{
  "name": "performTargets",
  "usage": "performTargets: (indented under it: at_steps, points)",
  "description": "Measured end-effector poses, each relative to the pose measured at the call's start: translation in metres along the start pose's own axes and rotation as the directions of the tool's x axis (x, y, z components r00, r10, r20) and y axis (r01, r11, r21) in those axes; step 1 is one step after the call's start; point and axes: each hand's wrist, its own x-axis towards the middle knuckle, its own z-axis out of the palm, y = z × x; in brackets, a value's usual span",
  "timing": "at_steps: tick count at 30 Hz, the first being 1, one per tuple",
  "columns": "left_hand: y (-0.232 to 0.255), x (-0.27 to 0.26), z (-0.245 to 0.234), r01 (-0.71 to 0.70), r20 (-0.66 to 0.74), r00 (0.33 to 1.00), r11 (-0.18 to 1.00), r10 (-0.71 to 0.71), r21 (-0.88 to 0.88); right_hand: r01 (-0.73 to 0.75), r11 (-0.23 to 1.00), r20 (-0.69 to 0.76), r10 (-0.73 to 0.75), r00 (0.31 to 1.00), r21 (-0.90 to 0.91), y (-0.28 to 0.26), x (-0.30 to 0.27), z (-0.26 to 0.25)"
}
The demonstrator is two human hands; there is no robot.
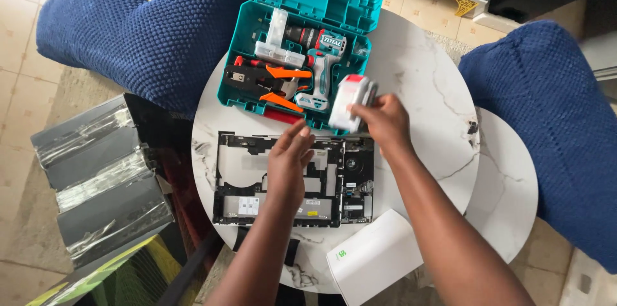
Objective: The user is reassembling a laptop, putting parts back into the chassis and closing the case.
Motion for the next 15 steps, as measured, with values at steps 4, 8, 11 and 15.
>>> performTargets:
  at_steps: [4,8,11,15]
  points:
    - [-0.022,-0.011,-0.012,0.018,-0.001,1.000,1.000,-0.018,-0.015,0.042,0.977,-0.085,-0.061,0.994,-0.211,-0.014,0.040,0.011]
    - [-0.030,-0.018,-0.016,0.041,0.009,0.999,0.995,-0.041,-0.090,0.049,0.837,-0.169,-0.166,0.971,-0.544,-0.014,0.060,0.027]
    - [-0.025,-0.024,-0.015,0.059,0.003,0.998,0.996,-0.059,-0.072,0.047,0.801,-0.177,-0.189,0.966,-0.597,-0.013,0.066,0.035]
    - [-0.022,-0.029,-0.020,0.078,-0.006,0.997,0.996,-0.078,-0.050,0.020,0.754,-0.142,-0.149,0.978,-0.657,-0.012,0.074,0.042]
